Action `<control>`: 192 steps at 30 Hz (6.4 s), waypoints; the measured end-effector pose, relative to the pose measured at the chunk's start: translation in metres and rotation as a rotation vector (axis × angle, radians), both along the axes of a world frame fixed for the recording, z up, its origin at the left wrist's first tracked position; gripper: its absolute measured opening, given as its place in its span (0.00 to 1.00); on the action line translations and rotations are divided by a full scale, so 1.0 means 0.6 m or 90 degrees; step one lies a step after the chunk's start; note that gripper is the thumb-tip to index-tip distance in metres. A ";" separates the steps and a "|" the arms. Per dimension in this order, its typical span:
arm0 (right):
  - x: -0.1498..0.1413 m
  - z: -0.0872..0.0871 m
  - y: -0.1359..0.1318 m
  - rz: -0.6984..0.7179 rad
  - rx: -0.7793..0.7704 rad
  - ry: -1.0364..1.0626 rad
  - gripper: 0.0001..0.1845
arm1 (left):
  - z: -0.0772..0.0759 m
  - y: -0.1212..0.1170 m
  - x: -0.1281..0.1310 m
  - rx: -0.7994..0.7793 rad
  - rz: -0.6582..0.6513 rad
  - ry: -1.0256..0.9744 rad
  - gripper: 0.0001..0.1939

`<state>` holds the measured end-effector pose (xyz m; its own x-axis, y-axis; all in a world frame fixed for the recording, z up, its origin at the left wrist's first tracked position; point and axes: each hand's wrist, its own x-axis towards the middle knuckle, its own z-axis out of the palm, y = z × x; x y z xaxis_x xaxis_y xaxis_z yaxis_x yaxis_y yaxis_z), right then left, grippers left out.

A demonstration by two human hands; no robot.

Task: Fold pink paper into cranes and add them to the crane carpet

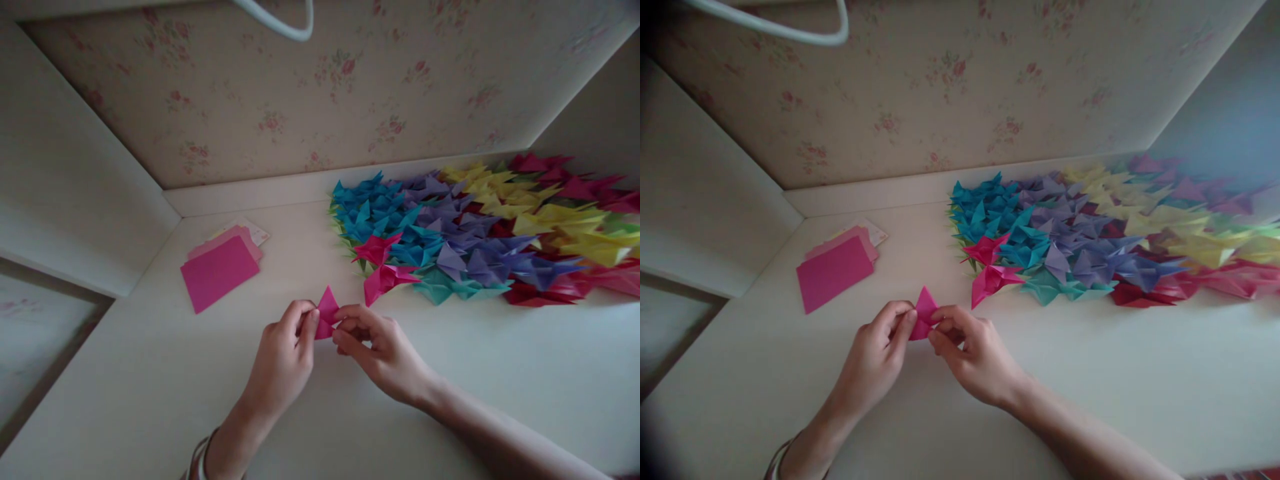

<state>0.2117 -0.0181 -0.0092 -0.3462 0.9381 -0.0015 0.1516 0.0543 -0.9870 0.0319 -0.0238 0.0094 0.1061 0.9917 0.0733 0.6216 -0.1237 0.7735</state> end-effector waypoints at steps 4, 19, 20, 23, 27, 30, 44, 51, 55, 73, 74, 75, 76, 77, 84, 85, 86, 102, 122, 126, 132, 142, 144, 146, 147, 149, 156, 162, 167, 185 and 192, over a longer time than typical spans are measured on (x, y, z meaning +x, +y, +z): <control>-0.004 -0.001 0.000 -0.019 0.025 -0.038 0.06 | 0.000 -0.001 0.005 -0.049 -0.035 -0.148 0.09; -0.002 0.002 -0.003 -0.012 -0.002 0.088 0.09 | 0.015 0.005 -0.002 -0.173 -0.132 -0.335 0.16; -0.001 0.002 -0.002 -0.009 -0.013 0.096 0.10 | 0.015 0.005 -0.002 -0.173 -0.134 -0.333 0.16; 0.002 -0.001 0.000 -0.012 -0.040 0.111 0.11 | 0.017 0.003 0.000 -0.153 -0.144 -0.292 0.16; 0.003 -0.004 -0.001 -0.019 -0.046 0.111 0.11 | 0.021 0.000 0.004 -0.120 -0.151 -0.248 0.16; 0.003 -0.004 -0.004 -0.025 -0.010 0.064 0.11 | 0.021 -0.002 0.005 -0.095 -0.157 -0.218 0.16; -0.005 -0.001 -0.010 -0.021 0.209 -0.107 0.02 | -0.008 -0.008 0.011 -0.037 -0.122 -0.167 0.25; -0.007 -0.007 -0.010 -0.034 0.198 -0.078 0.11 | -0.014 -0.001 0.005 0.105 -0.108 -0.096 0.19; -0.006 -0.013 -0.011 -0.059 0.218 -0.081 0.11 | -0.019 -0.002 0.006 0.112 -0.100 -0.101 0.21; 0.004 -0.017 -0.005 -0.061 0.436 -0.117 0.22 | -0.002 -0.004 0.012 -0.234 0.000 -0.535 0.10; 0.004 -0.016 -0.005 -0.044 0.443 -0.113 0.23 | -0.005 -0.002 0.012 -0.246 0.021 -0.556 0.12; 0.004 -0.016 -0.005 -0.029 0.449 -0.105 0.25 | -0.006 0.000 0.011 -0.257 0.039 -0.573 0.13; 0.004 -0.015 -0.004 -0.018 0.456 -0.095 0.26 | -0.007 0.001 0.011 -0.267 0.052 -0.585 0.13; 0.004 -0.014 -0.004 -0.010 0.466 -0.085 0.26 | -0.006 0.002 0.011 -0.276 0.061 -0.593 0.13; 0.006 -0.013 -0.003 -0.079 0.503 -0.091 0.21 | 0.000 0.001 0.013 -0.338 -0.003 -0.568 0.14; 0.006 -0.014 -0.003 -0.091 0.506 -0.099 0.21 | 0.001 0.000 0.014 -0.339 -0.018 -0.566 0.13; 0.006 -0.016 -0.004 -0.096 0.510 -0.110 0.20 | 0.001 0.000 0.014 -0.340 -0.029 -0.571 0.12; 0.016 0.017 0.006 -0.002 0.136 -0.041 0.17 | 0.000 0.013 0.000 -0.185 0.124 -0.452 0.09; 0.011 0.007 0.020 -0.180 -0.084 0.199 0.08 | 0.013 -0.010 0.006 -0.002 -0.108 -0.208 0.14; 0.026 -0.001 0.016 -0.143 -0.062 0.184 0.08 | 0.028 -0.006 -0.007 -0.008 -0.137 -0.221 0.17; 0.045 0.012 0.008 -0.049 0.020 0.146 0.12 | 0.035 -0.008 -0.019 -0.074 -0.119 -0.239 0.13; 0.031 0.030 0.009 -0.032 0.167 0.090 0.05 | 0.029 -0.008 -0.016 0.003 -0.071 -0.221 0.09; 0.024 0.025 0.006 -0.081 0.163 0.090 0.05 | 0.026 -0.009 -0.008 -0.028 -0.053 -0.259 0.10; 0.017 0.017 0.002 -0.133 0.127 0.111 0.05 | 0.021 -0.011 0.001 -0.062 -0.013 -0.321 0.11; 0.014 0.014 0.001 -0.153 0.109 0.128 0.05 | 0.018 -0.011 0.004 -0.077 0.013 -0.353 0.12; 0.010 0.008 -0.002 -0.178 0.088 0.146 0.06 | 0.013 -0.010 0.010 -0.104 0.053 -0.399 0.15; 0.012 0.009 0.001 -0.182 0.093 0.112 0.03 | 0.004 -0.006 0.008 -0.144 0.000 -0.393 0.15; 0.015 0.013 0.003 -0.151 -0.019 0.170 0.06 | 0.002 -0.008 0.006 -0.176 0.000 -0.447 0.16; 0.012 0.011 0.003 -0.130 -0.050 0.171 0.09 | 0.011 -0.007 0.009 -0.224 0.019 -0.473 0.22; 0.014 0.018 0.016 -0.102 -0.132 0.160 0.08 | 0.010 -0.012 -0.001 -0.098 -0.065 -0.269 0.16; 0.016 0.002 0.028 -0.175 -0.288 0.313 0.08 | -0.003 -0.009 -0.011 0.138 -0.232 -0.050 0.22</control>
